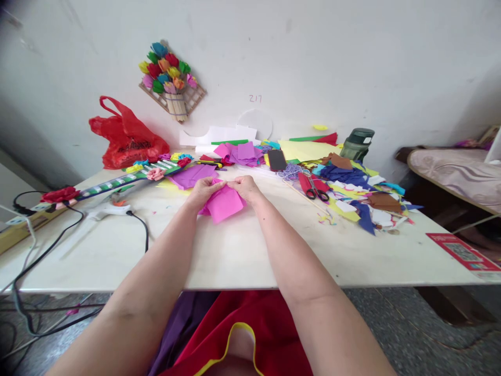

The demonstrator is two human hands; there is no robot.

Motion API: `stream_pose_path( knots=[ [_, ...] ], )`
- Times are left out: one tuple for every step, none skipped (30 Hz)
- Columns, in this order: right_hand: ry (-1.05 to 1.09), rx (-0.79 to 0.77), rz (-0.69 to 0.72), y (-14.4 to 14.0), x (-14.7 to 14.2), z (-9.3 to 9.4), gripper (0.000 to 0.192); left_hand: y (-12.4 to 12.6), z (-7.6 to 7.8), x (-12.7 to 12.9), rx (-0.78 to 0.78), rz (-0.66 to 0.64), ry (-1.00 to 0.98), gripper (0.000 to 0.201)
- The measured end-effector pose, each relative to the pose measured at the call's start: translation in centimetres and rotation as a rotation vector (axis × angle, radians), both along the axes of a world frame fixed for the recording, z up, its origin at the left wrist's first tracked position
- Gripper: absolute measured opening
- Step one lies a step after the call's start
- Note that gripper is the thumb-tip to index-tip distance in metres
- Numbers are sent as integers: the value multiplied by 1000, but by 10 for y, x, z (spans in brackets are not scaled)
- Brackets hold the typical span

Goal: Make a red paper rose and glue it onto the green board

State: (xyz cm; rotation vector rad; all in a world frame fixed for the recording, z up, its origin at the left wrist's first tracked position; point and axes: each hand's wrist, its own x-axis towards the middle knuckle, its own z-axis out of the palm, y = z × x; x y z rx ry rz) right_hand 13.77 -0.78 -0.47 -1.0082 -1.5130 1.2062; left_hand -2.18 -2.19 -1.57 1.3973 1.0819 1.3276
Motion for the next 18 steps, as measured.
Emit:
stream_pose_path(
  knots=[
    [-5, 3, -1, 0, 0, 0, 40, 0, 1, 0, 10, 15, -3, 40],
    [-7, 5, 0, 0, 0, -1, 40, 0, 2, 1, 18, 29, -9, 41],
    [-5, 9, 5, 1, 1, -2, 39, 0, 3, 2, 24, 40, -16, 41],
    [0, 14, 12, 1, 1, -2, 39, -1, 4, 2, 26, 49, -22, 41],
    [7, 19, 22, 2, 2, -3, 38, -1, 6, 3, 28, 59, -29, 42],
    [17, 24, 31, 2, 2, -3, 38, -1, 7, 3, 31, 73, -34, 42],
    [26, 28, 34, 3, 3, -4, 37, -1, 7, 4, 36, 90, -39, 42],
    [33, 33, 31, 3, 3, -4, 37, 0, 8, 4, 44, 110, -40, 43],
    [37, 35, 20, 4, 4, -4, 36, 0, 8, 4, 53, 130, -36, 43],
    [39, 34, 3, 4, 4, -4, 35, 1, 7, 4, 61, 145, -24, 42],
    [37, 30, -18, 5, 4, -4, 34, 1, 7, 4, 63, 152, -4, 42],
    [34, 24, -36, 5, 5, -4, 33, 1, 6, 4, 59, 150, 20, 41],
    [32, 20, -49, 5, 5, -3, 33, 1, 5, 4, 54, 145, 47, 41],
    [35, 17, -59, 4, 5, -3, 32, 1, 4, 4, 50, 142, 72, 40],
    [44, 17, -65, 4, 4, -2, 32, 1, 4, 4, 50, 141, 92, 39],
    [63, 15, -63, 3, 4, -1, 32, 1, 3, 4, 54, 145, 102, 38],
    [93, 6, -56, 2, 3, 0, 31, 1, 3, 3, 59, 163, 89, 38],
    [131, -10, -47, 1, 3, 1, 29, 2, 3, 3, 68, 188, 71, 37]
  ],
)
